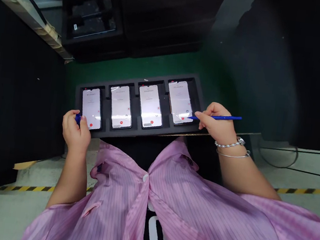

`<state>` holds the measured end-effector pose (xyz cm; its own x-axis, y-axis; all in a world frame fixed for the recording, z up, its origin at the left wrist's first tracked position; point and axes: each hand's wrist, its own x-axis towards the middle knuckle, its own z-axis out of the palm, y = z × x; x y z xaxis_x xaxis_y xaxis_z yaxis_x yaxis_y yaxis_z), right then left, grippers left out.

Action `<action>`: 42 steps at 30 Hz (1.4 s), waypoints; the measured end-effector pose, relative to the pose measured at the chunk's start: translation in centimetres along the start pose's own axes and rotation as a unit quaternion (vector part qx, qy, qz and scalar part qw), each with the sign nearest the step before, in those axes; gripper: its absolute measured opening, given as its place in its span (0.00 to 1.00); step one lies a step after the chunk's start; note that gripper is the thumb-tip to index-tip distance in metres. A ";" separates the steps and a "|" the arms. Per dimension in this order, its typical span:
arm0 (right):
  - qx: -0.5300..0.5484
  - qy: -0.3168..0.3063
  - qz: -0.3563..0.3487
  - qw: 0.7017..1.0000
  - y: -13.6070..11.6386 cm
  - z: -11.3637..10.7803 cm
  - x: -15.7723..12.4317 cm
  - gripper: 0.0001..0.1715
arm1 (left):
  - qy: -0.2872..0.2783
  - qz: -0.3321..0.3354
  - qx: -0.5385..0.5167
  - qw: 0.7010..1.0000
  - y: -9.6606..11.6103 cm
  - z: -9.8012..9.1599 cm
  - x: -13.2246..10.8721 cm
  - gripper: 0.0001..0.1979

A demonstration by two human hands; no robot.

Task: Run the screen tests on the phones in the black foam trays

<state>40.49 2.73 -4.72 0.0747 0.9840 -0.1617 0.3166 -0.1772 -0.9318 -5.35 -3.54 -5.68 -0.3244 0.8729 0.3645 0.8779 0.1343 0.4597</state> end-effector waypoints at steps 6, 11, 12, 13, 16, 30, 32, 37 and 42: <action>-0.057 -0.004 0.010 0.998 -0.6 0.3 0.1 0.22 | 0.008 -0.006 0.004 1.000 0.1 0.1 0.0 0.10; -0.120 0.005 -0.032 0.992 -0.7 0.8 0.0 0.17 | 0.003 -0.011 0.007 1.000 0.2 0.2 0.1 0.09; -0.132 0.009 -0.045 0.990 -0.7 0.7 0.1 0.17 | 0.004 -0.010 0.006 1.000 0.2 0.2 0.1 0.09; -0.141 0.009 -0.052 0.989 -0.7 0.6 0.1 0.17 | 0.005 -0.008 0.005 1.000 0.2 0.2 0.1 0.09; -0.133 0.009 -0.026 0.991 -1.0 0.4 0.1 0.17 | 0.013 0.002 -0.008 1.000 0.2 0.2 0.0 0.08; -0.093 -0.039 -0.027 0.995 -3.7 10.0 -2.9 0.16 | -0.003 0.022 -0.031 0.999 -1.0 0.1 -1.2 0.07; -0.114 -0.039 -0.046 0.992 -3.8 10.2 -2.9 0.16 | 0.010 0.035 -0.043 0.998 -1.2 0.2 -1.3 0.07; -0.161 -0.035 -0.062 0.984 -4.1 10.8 -2.9 0.15 | 0.021 0.048 -0.073 0.996 -1.6 0.4 -1.6 0.08; -0.147 -0.035 -0.033 0.988 -4.0 10.1 -3.0 0.14 | 0.030 0.061 -0.078 0.995 -1.9 0.4 -1.7 0.08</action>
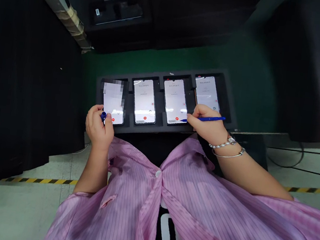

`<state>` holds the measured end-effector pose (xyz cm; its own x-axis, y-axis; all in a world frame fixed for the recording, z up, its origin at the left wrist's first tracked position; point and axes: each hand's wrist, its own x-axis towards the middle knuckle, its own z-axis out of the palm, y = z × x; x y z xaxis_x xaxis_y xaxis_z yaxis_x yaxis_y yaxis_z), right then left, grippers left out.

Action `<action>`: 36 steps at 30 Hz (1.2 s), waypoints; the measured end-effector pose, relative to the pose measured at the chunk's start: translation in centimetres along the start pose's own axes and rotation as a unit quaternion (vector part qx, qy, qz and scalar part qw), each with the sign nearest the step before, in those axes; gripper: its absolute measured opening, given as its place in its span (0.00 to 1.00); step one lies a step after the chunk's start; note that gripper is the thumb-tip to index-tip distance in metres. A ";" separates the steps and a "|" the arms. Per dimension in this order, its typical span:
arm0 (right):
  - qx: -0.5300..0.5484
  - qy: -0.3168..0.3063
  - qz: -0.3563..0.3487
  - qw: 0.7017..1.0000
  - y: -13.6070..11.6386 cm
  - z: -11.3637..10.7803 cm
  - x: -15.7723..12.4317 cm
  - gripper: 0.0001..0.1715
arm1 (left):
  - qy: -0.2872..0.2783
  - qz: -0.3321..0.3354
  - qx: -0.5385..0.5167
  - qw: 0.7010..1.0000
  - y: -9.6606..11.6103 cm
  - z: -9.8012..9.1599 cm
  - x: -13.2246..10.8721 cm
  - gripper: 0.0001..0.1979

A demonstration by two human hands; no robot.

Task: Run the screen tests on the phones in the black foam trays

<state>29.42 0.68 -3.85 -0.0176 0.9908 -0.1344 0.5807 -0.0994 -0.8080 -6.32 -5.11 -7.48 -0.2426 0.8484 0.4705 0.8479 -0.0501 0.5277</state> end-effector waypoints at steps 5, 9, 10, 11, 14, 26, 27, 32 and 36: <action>0.111 0.016 0.019 0.993 -2.0 2.0 -1.0 0.18 | 0.012 0.036 0.001 0.999 -0.1 0.0 -0.1 0.09; 0.122 -0.058 -0.015 0.991 -4.8 6.0 -1.7 0.18 | 0.003 0.054 0.006 0.999 0.0 -0.4 -0.4 0.08; 0.118 -0.074 -0.020 0.990 -5.3 6.9 -1.8 0.18 | -0.001 0.055 0.008 0.998 0.0 -0.5 -0.5 0.08; 0.110 -0.084 -0.025 0.990 -5.6 7.6 -1.7 0.17 | -0.006 0.056 0.009 0.998 0.0 -0.6 -0.6 0.08; 0.077 -0.086 -0.033 0.993 -5.9 8.8 -1.4 0.16 | -0.015 0.061 0.005 0.998 -0.3 -0.7 -0.9 0.08; 0.061 -0.080 -0.043 0.994 -6.8 8.6 0.4 0.12 | -0.011 0.105 -0.027 0.994 -1.5 -0.2 0.3 0.06; 0.070 -0.080 -0.033 0.994 -7.0 8.5 0.2 0.12 | -0.010 0.103 -0.031 0.994 -1.4 -0.1 0.3 0.06; 0.144 -0.106 -0.021 0.984 -10.1 10.5 -1.8 0.17 | -0.005 0.079 -0.061 0.995 -0.8 -0.5 -1.0 0.09; 0.136 -0.139 -0.091 0.977 -12.0 14.8 -2.5 0.17 | -0.003 0.071 -0.075 0.995 -1.2 -0.6 -2.1 0.11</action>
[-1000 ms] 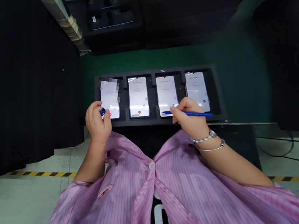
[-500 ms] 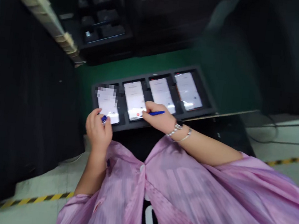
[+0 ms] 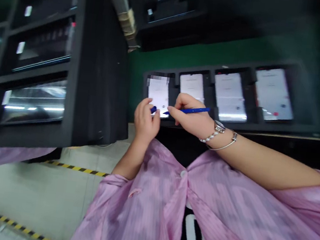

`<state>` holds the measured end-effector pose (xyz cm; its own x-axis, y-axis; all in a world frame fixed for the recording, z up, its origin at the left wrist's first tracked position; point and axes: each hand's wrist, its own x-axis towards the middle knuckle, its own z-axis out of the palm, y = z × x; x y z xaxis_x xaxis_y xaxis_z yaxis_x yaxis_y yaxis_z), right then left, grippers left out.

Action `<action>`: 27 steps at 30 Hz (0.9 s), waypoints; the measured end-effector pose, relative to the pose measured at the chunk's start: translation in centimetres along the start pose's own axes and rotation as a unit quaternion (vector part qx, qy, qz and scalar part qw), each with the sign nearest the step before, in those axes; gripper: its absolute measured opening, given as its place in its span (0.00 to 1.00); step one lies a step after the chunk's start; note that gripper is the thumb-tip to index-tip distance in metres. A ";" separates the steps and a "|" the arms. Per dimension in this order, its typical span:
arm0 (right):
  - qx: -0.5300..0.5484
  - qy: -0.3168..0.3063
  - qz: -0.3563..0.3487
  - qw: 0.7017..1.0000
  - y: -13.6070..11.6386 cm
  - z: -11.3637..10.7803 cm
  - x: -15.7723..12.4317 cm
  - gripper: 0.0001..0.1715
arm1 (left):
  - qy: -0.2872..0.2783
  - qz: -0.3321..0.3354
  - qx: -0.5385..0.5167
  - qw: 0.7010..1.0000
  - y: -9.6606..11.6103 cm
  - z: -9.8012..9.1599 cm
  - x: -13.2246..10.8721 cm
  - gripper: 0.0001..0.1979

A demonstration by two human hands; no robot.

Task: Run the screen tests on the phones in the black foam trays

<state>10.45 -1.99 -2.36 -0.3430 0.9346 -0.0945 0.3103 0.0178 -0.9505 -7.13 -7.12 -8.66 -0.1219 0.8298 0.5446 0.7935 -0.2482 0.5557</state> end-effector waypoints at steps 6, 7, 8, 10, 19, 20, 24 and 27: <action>-0.082 0.002 -0.027 0.996 1.4 2.8 0.9 0.15 | -0.009 -0.024 -0.054 0.998 0.0 -0.6 -1.1 0.15; -0.092 -0.002 -0.028 0.995 1.4 2.8 1.0 0.14 | -0.009 -0.025 -0.062 0.998 0.0 -0.7 -1.1 0.16; -0.103 -0.007 -0.029 0.994 1.3 2.7 1.1 0.14 | -0.007 -0.026 -0.069 0.997 0.0 -0.8 -1.1 0.17; -0.124 -0.020 -0.032 0.992 0.9 2.6 1.2 0.13 | -0.009 -0.030 -0.084 0.996 -0.1 -0.9 -1.0 0.20; 0.039 0.019 0.038 0.998 -0.7 0.8 0.1 0.15 | -0.028 -0.068 -0.157 0.985 1.5 -3.5 -0.6 0.18; 0.095 0.031 0.039 0.994 -1.3 -0.1 -0.8 0.17 | -0.046 -0.057 -0.156 0.985 2.4 -4.2 -0.5 0.16; 0.211 0.021 -0.073 0.975 -4.9 -4.6 -5.1 0.21 | -0.127 0.035 -0.167 0.977 6.3 -6.7 0.0 0.09; 0.181 0.001 -0.122 0.976 -6.3 -7.3 -7.6 0.19 | -0.144 0.095 -0.193 0.966 8.7 -7.2 1.0 0.08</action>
<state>17.55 -6.60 6.53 -0.3659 0.9189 0.1477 -0.1144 0.1131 -0.9870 -4.57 -12.03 1.25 0.2190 0.8415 0.4939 0.4963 -0.5319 0.6861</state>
